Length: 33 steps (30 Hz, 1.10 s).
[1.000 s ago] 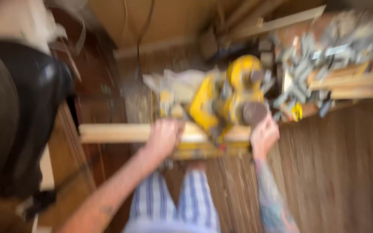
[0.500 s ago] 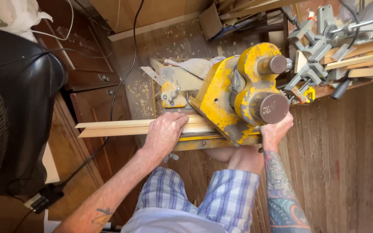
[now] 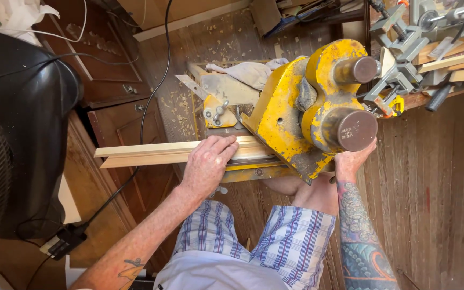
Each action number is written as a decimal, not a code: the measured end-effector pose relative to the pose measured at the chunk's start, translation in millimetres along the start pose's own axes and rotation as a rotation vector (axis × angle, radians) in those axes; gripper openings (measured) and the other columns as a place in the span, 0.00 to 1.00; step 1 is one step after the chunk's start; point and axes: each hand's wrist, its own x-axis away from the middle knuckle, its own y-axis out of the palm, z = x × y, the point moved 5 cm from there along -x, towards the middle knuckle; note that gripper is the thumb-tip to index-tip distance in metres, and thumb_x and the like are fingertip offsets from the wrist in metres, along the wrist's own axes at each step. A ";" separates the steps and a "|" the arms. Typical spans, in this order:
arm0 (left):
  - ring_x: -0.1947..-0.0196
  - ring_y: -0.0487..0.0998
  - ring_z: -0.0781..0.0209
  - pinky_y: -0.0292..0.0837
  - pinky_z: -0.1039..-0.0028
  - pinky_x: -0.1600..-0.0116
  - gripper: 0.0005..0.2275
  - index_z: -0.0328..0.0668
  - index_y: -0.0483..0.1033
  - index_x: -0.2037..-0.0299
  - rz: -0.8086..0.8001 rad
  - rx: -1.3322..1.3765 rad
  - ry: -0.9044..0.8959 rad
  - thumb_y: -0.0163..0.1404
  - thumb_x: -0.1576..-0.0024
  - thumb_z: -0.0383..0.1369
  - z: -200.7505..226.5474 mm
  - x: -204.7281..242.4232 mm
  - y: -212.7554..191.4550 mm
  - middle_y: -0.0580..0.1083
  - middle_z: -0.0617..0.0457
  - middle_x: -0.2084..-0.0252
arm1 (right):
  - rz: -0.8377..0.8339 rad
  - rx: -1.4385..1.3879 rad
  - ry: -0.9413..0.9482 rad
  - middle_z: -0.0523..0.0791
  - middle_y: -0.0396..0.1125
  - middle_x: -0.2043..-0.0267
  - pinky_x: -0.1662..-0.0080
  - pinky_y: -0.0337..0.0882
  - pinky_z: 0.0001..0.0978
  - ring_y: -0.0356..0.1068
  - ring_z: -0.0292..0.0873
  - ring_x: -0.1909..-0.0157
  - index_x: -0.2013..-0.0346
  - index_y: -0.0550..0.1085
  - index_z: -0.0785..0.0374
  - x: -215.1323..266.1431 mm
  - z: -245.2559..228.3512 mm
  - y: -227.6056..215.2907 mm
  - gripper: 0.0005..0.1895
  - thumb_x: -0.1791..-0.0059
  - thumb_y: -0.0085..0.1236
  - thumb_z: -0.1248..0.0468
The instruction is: Measuring, marking, and processing wood strips using a tape measure and a woodworking machine.
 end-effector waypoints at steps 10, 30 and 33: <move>0.48 0.76 0.63 0.73 0.74 0.44 0.07 0.52 0.80 0.55 -0.019 0.147 -0.076 0.47 0.36 0.30 -14.9 -2.9 10.9 0.77 0.61 0.54 | -0.005 0.119 -0.029 0.66 0.48 0.33 0.25 0.51 0.51 0.52 0.67 0.28 0.29 0.51 0.76 -6.9 55.4 15.9 0.28 0.44 0.40 0.71; 0.48 0.77 0.62 0.76 0.73 0.46 0.04 0.48 0.78 0.57 0.092 0.103 -0.087 0.51 0.36 0.28 -14.8 8.2 -7.3 0.74 0.58 0.55 | 0.004 0.069 -0.132 0.69 0.54 0.39 0.31 0.56 0.54 0.57 0.70 0.35 0.33 0.57 0.79 -3.2 36.1 7.6 0.27 0.46 0.41 0.70; 0.49 0.77 0.61 0.76 0.72 0.46 0.04 0.49 0.78 0.56 0.086 0.073 -0.072 0.50 0.36 0.28 -15.0 11.2 -6.4 0.73 0.58 0.56 | 0.017 0.051 -0.122 0.70 0.53 0.39 0.31 0.56 0.54 0.56 0.71 0.34 0.33 0.56 0.78 -0.1 12.9 5.7 0.27 0.45 0.44 0.70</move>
